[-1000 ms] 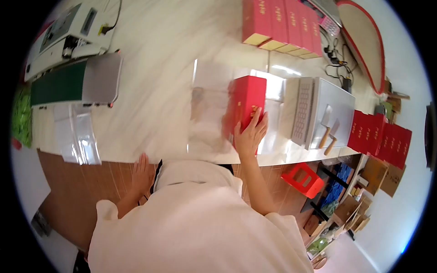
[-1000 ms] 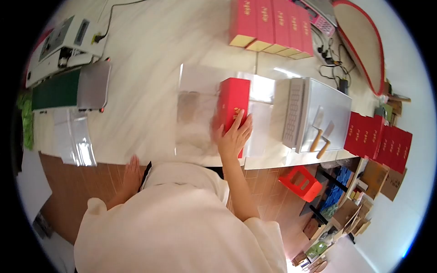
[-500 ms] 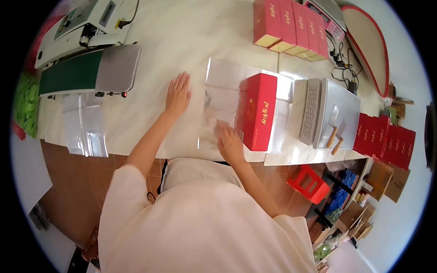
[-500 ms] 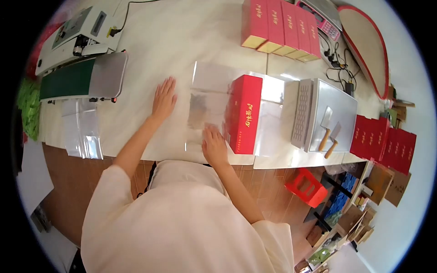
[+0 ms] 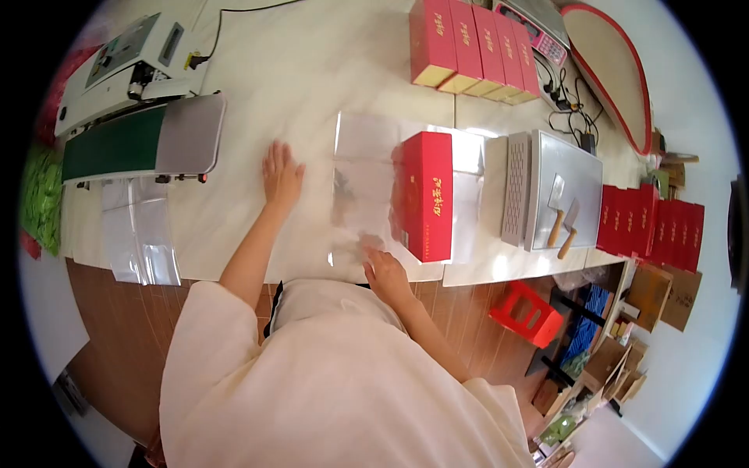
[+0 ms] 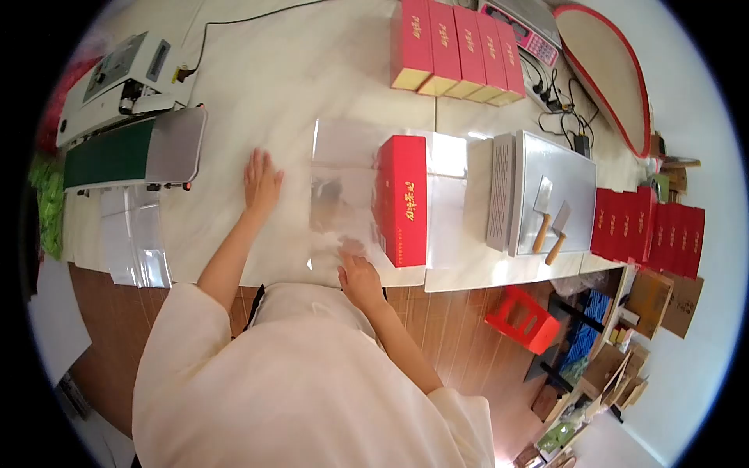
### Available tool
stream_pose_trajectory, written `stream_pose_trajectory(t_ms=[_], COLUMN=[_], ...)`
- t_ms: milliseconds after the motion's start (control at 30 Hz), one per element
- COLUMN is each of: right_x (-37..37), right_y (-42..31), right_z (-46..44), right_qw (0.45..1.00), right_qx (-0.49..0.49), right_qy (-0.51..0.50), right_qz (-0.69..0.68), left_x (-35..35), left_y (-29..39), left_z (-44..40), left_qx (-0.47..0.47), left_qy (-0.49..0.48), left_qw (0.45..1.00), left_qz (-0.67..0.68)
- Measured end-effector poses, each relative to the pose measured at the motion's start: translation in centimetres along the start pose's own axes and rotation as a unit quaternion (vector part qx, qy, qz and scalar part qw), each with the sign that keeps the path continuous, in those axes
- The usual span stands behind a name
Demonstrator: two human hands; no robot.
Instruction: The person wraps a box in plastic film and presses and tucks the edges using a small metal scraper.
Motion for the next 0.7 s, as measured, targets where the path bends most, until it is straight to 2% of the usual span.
stream_pose_trajectory(t_ms=[167, 200, 233, 300, 333, 400, 500, 567, 600, 633, 667, 700], right_x=[0.1, 0.6, 1.2, 2.3, 3.1, 5.0, 6.7, 8.2, 8.2, 8.1, 8.2, 8.1], right_y=[-0.8, -0.6, -0.6, -0.4, -0.3, -0.2, 0.1, 1.7, 1.6, 1.7, 2.0, 2.0], right_z=[-3.0, -3.7, -4.1, -4.6, -4.6, -4.3, -4.0, -4.3, -4.5, -4.5, -4.5, -4.6], right_qw=[0.998, 0.997, 0.997, 0.991, 0.991, 0.990, 0.984, 0.973, 0.960, 0.960, 0.957, 0.953], right_qx=[-0.056, -0.062, -0.073, -0.086, -0.094, -0.101, -0.119, -0.150, -0.174, -0.175, -0.160, -0.142], right_qy=[0.021, 0.029, 0.026, 0.055, 0.051, -0.003, -0.032, -0.018, -0.003, 0.003, -0.025, -0.052], right_qz=[0.021, 0.034, 0.031, 0.084, 0.082, 0.097, 0.132, 0.175, 0.219, 0.220, 0.241, 0.262], left_x=[-0.6, -1.1, -3.1, -6.8, -7.0, -5.7, -3.2, -0.9, -0.7, -0.6, -0.5, -3.4], left_y=[-9.8, -11.8, -13.1, -14.5, -15.3, -18.3, -22.7, -24.6, -24.7, -24.4, -24.0, -20.5], left_z=[17.1, 21.2, 24.8, 30.3, 32.2, 36.8, 42.7, 44.0, 41.8, 40.0, 38.2, 34.3], left_qx=[-0.109, -0.157, -0.231, -0.342, -0.349, -0.460, -0.587, -0.620, -0.532, -0.458, -0.381, -0.332], left_qy=[-0.066, -0.096, -0.125, -0.086, -0.083, -0.201, -0.365, -0.407, -0.394, -0.369, -0.336, -0.301], left_qw=[0.991, 0.983, 0.962, 0.936, 0.933, 0.863, 0.706, 0.645, 0.745, 0.808, 0.861, 0.894], left_qz=[0.035, 0.020, 0.068, -0.008, -0.010, 0.055, 0.152, 0.184, 0.072, 0.028, -0.031, -0.019])
Point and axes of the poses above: each hand's wrist, its own z-axis away from the middle knuckle, its own x-axis out of the palm, y = z × x, the point moved 4 cm from there along -z, towards the middle knuckle, and after that the axes turned 4 degrees about -z, right-handed, at the moved point
